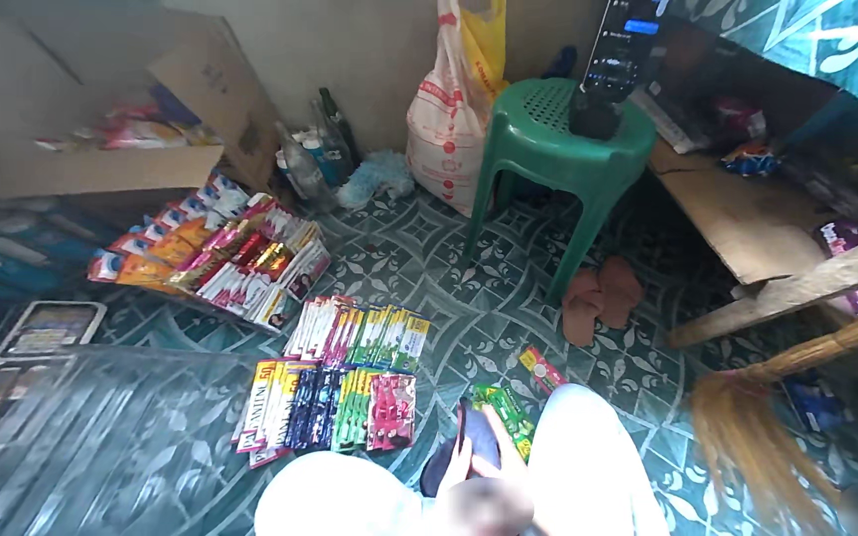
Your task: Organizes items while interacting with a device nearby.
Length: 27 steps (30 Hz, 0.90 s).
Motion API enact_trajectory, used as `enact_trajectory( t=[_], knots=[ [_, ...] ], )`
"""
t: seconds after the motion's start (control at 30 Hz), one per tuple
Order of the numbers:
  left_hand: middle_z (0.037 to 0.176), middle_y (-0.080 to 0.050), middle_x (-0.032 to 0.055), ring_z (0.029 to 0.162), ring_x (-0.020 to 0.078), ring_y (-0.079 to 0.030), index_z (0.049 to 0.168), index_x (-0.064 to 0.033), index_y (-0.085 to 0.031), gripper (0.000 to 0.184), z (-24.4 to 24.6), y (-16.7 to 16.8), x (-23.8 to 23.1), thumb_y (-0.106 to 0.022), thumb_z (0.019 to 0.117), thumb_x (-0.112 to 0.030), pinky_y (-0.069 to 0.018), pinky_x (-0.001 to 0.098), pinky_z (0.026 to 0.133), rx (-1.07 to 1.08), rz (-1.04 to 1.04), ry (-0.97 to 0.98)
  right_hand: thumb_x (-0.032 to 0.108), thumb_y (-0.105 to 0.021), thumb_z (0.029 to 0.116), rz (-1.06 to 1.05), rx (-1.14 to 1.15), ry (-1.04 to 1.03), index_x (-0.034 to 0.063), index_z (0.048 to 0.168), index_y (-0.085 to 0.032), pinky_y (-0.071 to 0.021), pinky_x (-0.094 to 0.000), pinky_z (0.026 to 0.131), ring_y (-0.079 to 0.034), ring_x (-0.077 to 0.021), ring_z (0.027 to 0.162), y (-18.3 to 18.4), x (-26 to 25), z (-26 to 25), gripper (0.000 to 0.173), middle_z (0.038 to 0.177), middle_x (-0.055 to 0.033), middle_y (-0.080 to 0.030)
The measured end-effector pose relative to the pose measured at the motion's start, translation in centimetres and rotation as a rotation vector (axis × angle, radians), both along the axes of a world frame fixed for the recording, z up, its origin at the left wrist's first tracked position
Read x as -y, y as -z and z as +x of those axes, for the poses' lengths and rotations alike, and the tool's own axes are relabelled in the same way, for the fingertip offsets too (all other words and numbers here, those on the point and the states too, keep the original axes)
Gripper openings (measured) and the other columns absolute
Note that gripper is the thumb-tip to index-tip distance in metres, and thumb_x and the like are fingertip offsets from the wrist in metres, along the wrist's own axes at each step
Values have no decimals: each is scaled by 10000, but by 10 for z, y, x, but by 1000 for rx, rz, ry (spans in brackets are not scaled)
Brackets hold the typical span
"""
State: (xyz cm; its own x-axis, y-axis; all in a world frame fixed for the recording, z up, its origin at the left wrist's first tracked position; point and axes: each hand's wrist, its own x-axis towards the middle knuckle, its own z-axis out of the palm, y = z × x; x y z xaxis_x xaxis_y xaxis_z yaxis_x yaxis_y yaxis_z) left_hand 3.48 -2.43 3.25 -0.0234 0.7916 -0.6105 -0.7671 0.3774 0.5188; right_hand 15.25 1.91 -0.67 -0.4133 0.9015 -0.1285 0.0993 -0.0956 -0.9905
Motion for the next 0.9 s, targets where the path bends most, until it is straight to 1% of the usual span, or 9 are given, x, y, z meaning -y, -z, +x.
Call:
enact_trajectory(
  t=[0.07,0.17,0.23,0.3,0.4,0.5,0.63,0.8,0.9],
  knots=[
    [1418,-568,133,1199,181,-629,1603,-127,-227,523,0,0,-5,-325,1125,-316,-549,401,985,-78,4,12,265,-710,927,-274,-157,130,-44,1606,-155,-345,-378,1214,-354,-260,1501,-2,-4,3,930,1638,-255,-275],
    [1446,-535,168,1261,185,-580,1550,-21,-320,490,2,0,-7,-364,1119,-250,-493,377,1055,-317,-5,162,168,-659,994,-586,-206,142,-40,1469,-442,-553,-383,994,-671,-204,1127,-6,-10,8,562,1292,-190,-650],
    [1505,-475,226,1376,246,-489,1506,38,-398,467,3,7,-2,-418,1105,-201,-388,413,1154,-567,40,297,103,-707,958,-665,-140,161,-55,1302,-578,-587,-366,883,-711,-182,941,0,-12,13,400,1071,-157,-723],
    [1566,-415,215,1453,260,-414,1539,13,-376,514,0,20,3,-465,1077,-195,-332,425,1210,-702,149,394,58,-776,888,-656,-87,247,-58,1212,-617,-597,-361,836,-713,-183,877,6,-12,18,378,997,-153,-729],
    [1541,-449,214,1426,248,-451,1521,24,-401,473,-5,18,6,-446,1076,-133,-355,410,1194,-763,183,455,-4,-795,832,-647,-130,295,-58,1261,-559,-603,-385,845,-708,-219,923,7,-11,20,493,1068,-185,-699],
    [1576,-423,187,1462,231,-414,1538,-3,-402,487,-14,28,10,-442,1058,-74,-313,397,1222,-822,248,496,-21,-750,865,-676,-135,34,-52,1359,-497,-583,-379,937,-697,-199,1026,4,-14,26,556,1162,-167,-687],
    [1546,-476,161,1438,227,-454,1515,-13,-451,473,-24,31,13,-483,1048,-79,-336,407,1213,-881,306,613,39,-812,832,-604,48,-133,-30,1150,-664,-595,-358,899,-720,-151,931,0,-23,32,357,1016,-104,-745],
    [1437,-600,115,1332,182,-567,1427,-58,-582,403,-30,18,10,-558,1039,-160,-416,394,1154,-938,258,558,115,-843,825,-613,58,19,-33,1085,-688,-602,-374,867,-728,-178,882,2,-26,25,337,950,-125,-748],
    [1387,-620,160,1284,194,-592,1390,8,-586,403,-29,16,13,-452,1086,-219,-442,394,1119,-787,164,453,229,-788,908,-632,34,149,-47,1095,-677,-596,-384,857,-724,-189,871,5,-27,23,351,949,-143,-740]
  ],
)
